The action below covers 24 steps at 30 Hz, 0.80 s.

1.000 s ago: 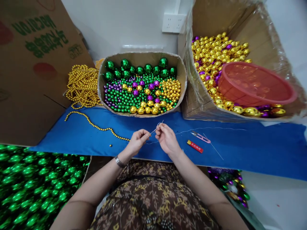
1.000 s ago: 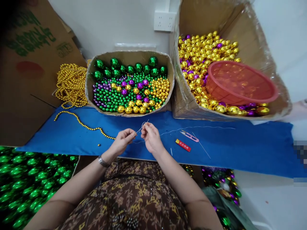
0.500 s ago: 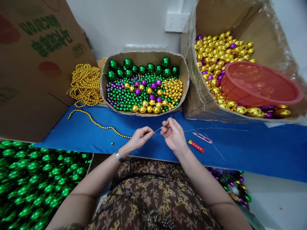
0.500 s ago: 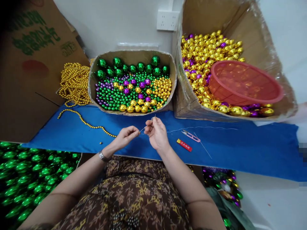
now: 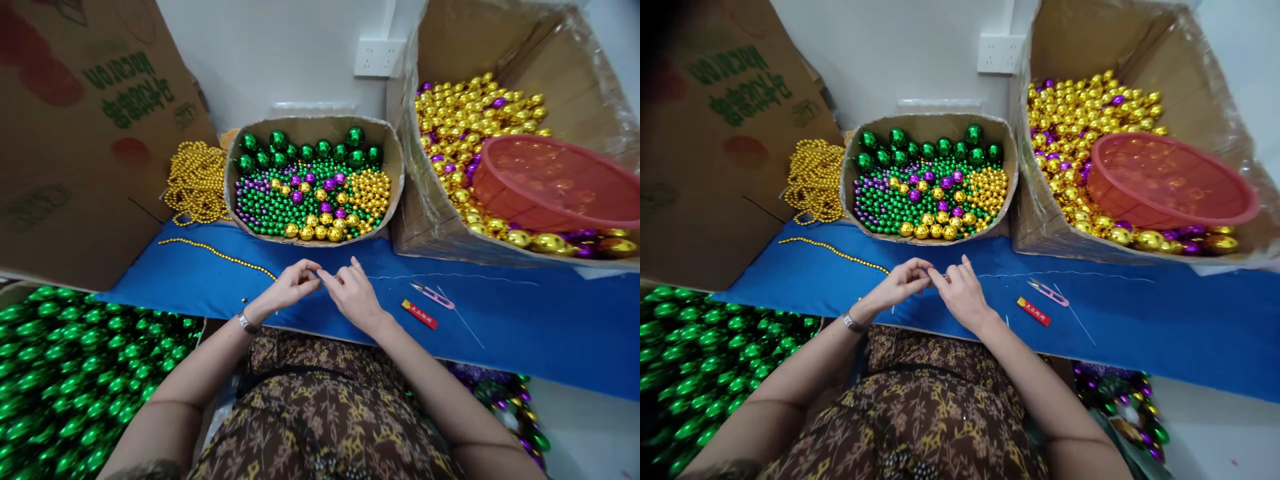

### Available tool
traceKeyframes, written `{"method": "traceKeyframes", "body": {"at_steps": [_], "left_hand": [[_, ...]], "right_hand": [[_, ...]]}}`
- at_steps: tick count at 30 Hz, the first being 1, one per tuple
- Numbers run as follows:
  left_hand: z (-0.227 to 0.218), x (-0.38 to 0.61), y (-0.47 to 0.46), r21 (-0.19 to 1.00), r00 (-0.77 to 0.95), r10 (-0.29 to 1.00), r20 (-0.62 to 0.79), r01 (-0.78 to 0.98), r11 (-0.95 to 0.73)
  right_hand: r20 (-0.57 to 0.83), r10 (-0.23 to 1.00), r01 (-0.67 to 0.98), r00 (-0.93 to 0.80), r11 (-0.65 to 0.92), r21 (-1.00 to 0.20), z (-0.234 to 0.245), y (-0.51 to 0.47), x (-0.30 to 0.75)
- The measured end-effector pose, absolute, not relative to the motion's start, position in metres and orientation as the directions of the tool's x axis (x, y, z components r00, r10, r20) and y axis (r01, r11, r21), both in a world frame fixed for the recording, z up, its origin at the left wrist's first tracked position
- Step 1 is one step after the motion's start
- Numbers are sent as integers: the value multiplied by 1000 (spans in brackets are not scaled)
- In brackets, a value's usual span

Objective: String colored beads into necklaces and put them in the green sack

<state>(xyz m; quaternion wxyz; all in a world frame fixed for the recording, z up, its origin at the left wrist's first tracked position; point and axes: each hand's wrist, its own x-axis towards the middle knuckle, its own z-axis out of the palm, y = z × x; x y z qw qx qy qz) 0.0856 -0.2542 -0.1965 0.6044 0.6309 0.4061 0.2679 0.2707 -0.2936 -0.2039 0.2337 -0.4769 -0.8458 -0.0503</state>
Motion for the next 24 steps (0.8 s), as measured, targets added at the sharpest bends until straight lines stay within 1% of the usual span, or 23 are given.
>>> {"method": "traceKeyframes", "body": {"at_steps": [2, 5, 8, 10, 15, 19, 22, 24], "left_hand": [[-195, 84, -257, 976, 542, 831, -128, 217, 8], [-186, 78, -257, 944, 603, 794, -72, 297, -140], [-176, 63, -257, 841, 668, 742, -51, 430, -329], [-175, 50, -259, 779, 687, 724, -61, 486, -396], [-198, 24, -263, 676, 673, 722, -161, 608, -416], [-214, 15, -268, 656, 678, 709, -194, 627, -420], [-217, 12, -274, 635, 670, 718, -191, 642, -430], [-219, 10, -276, 624, 667, 721, -188, 648, -437]], "right_hand": [[471, 756, 828, -455, 553, -87, -203, -294, 273], [497, 734, 809, -463, 579, -102, -197, -296, 286], [508, 757, 832, -411, 539, -129, -192, -301, 313], [489, 794, 871, -360, 474, -129, -193, -307, 335], [344, 908, 947, -239, 295, -123, -217, -335, 381], [242, 966, 980, -94, 133, -150, -242, -356, 397], [185, 981, 980, -59, 92, -174, -253, -368, 397], [175, 983, 980, -47, 80, -183, -257, -373, 396]]}}
